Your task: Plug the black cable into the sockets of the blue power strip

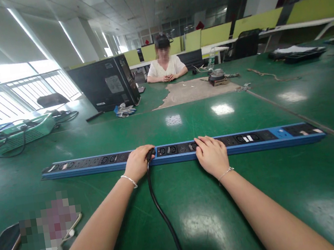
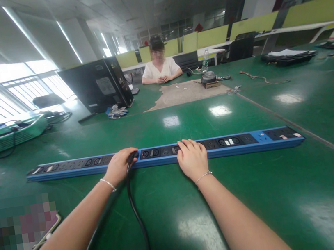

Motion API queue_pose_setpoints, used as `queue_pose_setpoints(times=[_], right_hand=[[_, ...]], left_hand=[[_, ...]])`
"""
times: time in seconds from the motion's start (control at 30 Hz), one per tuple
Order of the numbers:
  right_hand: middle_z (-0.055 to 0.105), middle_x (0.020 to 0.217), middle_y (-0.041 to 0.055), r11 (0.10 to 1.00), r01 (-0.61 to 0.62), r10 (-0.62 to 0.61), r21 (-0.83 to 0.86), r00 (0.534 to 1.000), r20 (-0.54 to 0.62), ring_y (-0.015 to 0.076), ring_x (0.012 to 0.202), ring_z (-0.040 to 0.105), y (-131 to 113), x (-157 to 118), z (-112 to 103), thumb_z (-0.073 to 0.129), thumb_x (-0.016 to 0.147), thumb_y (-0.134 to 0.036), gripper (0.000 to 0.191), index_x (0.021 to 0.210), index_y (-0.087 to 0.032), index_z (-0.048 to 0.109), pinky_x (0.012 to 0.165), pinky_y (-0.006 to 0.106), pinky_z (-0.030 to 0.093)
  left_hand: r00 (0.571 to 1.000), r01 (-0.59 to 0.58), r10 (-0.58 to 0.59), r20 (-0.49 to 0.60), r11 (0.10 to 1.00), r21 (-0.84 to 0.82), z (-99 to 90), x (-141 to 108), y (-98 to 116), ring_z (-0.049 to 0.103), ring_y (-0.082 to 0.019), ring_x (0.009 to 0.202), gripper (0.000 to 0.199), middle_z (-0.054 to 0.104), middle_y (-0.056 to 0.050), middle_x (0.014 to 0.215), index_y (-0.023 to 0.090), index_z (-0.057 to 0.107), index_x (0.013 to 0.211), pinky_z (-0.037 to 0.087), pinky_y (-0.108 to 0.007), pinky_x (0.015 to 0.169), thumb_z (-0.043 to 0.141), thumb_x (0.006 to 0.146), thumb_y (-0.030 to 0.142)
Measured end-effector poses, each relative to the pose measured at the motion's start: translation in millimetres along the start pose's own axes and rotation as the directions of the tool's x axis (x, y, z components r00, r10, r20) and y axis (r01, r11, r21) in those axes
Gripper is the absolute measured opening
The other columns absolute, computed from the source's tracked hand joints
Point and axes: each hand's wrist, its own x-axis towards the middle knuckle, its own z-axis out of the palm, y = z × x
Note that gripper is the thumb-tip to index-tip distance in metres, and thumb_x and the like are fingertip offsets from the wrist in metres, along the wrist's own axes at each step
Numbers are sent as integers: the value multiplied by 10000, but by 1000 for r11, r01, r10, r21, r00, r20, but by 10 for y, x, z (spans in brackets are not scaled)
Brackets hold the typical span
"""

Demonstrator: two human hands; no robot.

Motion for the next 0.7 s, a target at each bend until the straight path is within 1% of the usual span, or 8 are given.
queue_pose_setpoints(times=[0.27, 0.4, 0.47, 0.5, 0.53, 0.6, 0.63, 0.7], right_hand=[[592, 1212, 26, 1000, 4, -4, -2, 1000, 8, 206, 1154, 462, 3, -5, -2, 388, 868, -272, 357, 1155, -232, 596, 965, 380, 268], [587, 1220, 22, 1000, 14, -14, -8, 1000, 16, 204, 1155, 460, 3, -2, -13, 381, 874, -278, 362, 1166, -232, 591, 968, 378, 269], [586, 1222, 24, 1000, 16, -16, -10, 1000, 12, 206, 1154, 460, 1, 0, -18, 378, 876, -278, 364, 1167, -230, 591, 966, 376, 271], [586, 1223, 26, 1000, 16, -16, -11, 1000, 9, 207, 1155, 460, -1, 1, -20, 376, 877, -278, 365, 1167, -228, 591, 965, 374, 273], [586, 1223, 29, 1000, 17, -17, -12, 1000, 6, 207, 1155, 460, -3, 1, -21, 375, 877, -278, 365, 1167, -226, 592, 964, 373, 274], [588, 1221, 31, 1000, 21, -21, -16, 1000, 3, 206, 1152, 462, -6, 2, -23, 375, 877, -278, 366, 1167, -225, 592, 961, 371, 277], [589, 1219, 31, 1000, 23, -23, -18, 1000, 1, 206, 1150, 464, -7, 2, -23, 376, 877, -278, 365, 1166, -224, 593, 960, 371, 278], [593, 1214, 31, 999, 25, -25, -21, 1000, -6, 207, 1146, 467, -6, 2, -21, 375, 876, -276, 365, 1162, -224, 596, 957, 373, 279]], left_hand=[[999, 33, -33, 5, 999, 26, 32, -52, 26, 592, -208, 991, 313, 643, -53, 1094, 237, 536, 1123, 434, -351, 864, 394, 886, 383], [999, 33, -33, -23, 999, -36, 92, -73, 13, 587, -208, 986, 302, 637, -68, 1069, 221, 534, 1114, 436, -356, 880, 417, 878, 367], [992, 53, -65, -106, 993, -108, 109, -75, 6, 587, -199, 972, 287, 634, -69, 1051, 216, 531, 1100, 442, -350, 880, 429, 871, 357], [978, 73, -102, -184, 985, -157, 102, -72, 0, 587, -194, 965, 285, 628, -70, 1048, 211, 525, 1097, 447, -346, 877, 424, 872, 355], [950, 93, -150, -273, 973, -212, 79, -67, -10, 586, -188, 959, 288, 620, -74, 1049, 204, 516, 1098, 450, -341, 874, 416, 874, 354], [875, 111, -235, -423, 948, -298, -10, -55, -45, 581, -179, 956, 302, 603, -83, 1061, 188, 495, 1112, 449, -333, 875, 407, 877, 356], [854, 109, -249, -458, 945, -309, -72, -52, -74, 578, -178, 960, 308, 598, -84, 1067, 186, 490, 1117, 445, -333, 882, 418, 872, 358], [866, 97, -218, -450, 956, -277, -204, -65, -164, 575, -177, 961, 314, 600, -80, 1070, 187, 491, 1115, 439, -334, 890, 448, 857, 362]])
